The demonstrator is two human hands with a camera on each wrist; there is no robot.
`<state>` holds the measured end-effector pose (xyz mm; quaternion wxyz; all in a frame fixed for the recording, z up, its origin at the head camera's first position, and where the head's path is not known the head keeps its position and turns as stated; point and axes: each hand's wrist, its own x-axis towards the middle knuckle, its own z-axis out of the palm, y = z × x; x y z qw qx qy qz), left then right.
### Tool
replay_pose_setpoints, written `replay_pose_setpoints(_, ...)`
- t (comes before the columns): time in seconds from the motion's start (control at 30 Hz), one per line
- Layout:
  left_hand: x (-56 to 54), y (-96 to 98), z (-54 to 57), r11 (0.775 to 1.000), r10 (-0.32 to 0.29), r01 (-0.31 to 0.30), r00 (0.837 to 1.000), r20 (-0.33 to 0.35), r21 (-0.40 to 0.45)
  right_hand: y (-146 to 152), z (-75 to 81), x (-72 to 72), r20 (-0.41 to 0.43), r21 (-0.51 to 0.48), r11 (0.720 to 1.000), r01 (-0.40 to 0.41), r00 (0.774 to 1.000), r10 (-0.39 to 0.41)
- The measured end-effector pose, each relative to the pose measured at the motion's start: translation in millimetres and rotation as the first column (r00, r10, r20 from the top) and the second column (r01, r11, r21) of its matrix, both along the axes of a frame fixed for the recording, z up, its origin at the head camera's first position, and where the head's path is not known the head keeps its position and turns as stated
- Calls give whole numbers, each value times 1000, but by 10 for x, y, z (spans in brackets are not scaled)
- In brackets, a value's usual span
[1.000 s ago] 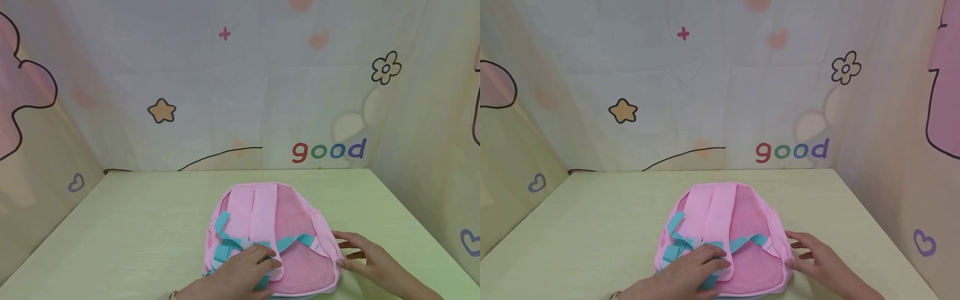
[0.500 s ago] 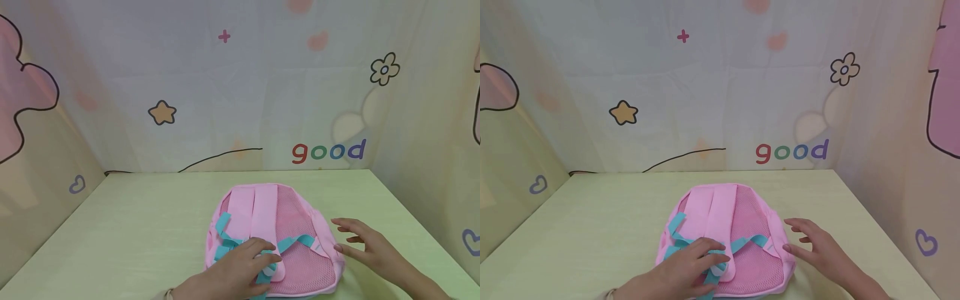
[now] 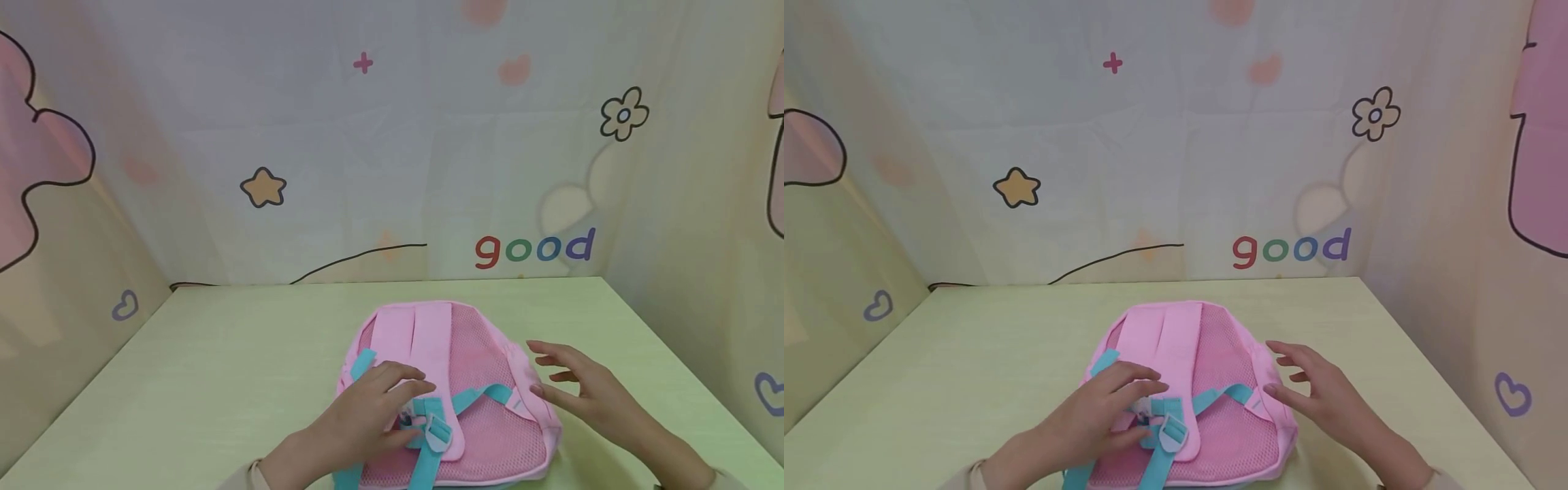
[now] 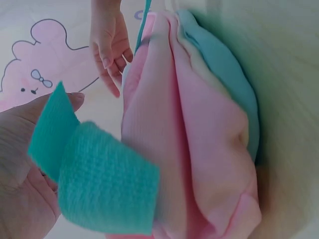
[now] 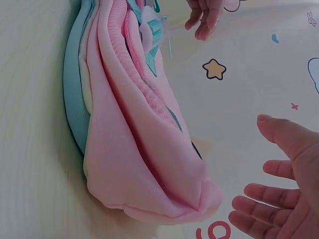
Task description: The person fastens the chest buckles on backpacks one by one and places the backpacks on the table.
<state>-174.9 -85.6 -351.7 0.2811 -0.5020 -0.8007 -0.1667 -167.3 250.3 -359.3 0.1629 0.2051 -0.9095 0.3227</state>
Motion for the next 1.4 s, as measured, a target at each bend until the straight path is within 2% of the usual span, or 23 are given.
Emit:
replay_pose_setpoints(0.17,-57,-78,-15,998,58,-58,998,25,20,-114,0,-33,-22,-51,998,-38,999,37)
replay_pose_setpoints(0.3,-100,-127,-18,995,95,-95,994,58,-12,-202,-1,-54,-38,-78,995,-61,998,58)
replay_pose_setpoints(0.43,-132,-166,-30,993,114,-111,991,76,-40,-310,12,-74,-3,-106,991,-78,997,78)
replay_pose_setpoints(0.6,-160,-213,-60,985,163,-154,979,121,-83,-486,12,-126,19,-127,985,-113,993,117)
replay_pose_setpoints(0.73,-186,-239,-78,976,204,-190,968,148,-108,-621,-25,-179,-5,-122,982,-144,990,144)
replay_pose_setpoints(0.9,-213,-253,-88,974,212,-195,965,156,-115,-770,-79,-235,-49,-110,972,-206,978,202)
replay_pose_setpoints(1.03,-222,-241,-102,971,220,-193,954,205,-141,-887,-109,-271,-83,-90,960,-265,963,258)
replay_pose_setpoints(1.17,-223,-220,-133,963,245,-202,932,267,-178,-1012,-145,-284,-61,-82,946,-313,949,309)
replay_pose_setpoints(1.23,-221,-213,-151,961,252,-206,926,280,-184,-1074,-164,-284,-36,-80,938,-338,941,336)
replay_pose_setpoints(1.4,-221,-208,-176,963,250,-209,929,274,-169,-1206,-193,-263,36,-59,935,-349,935,352)
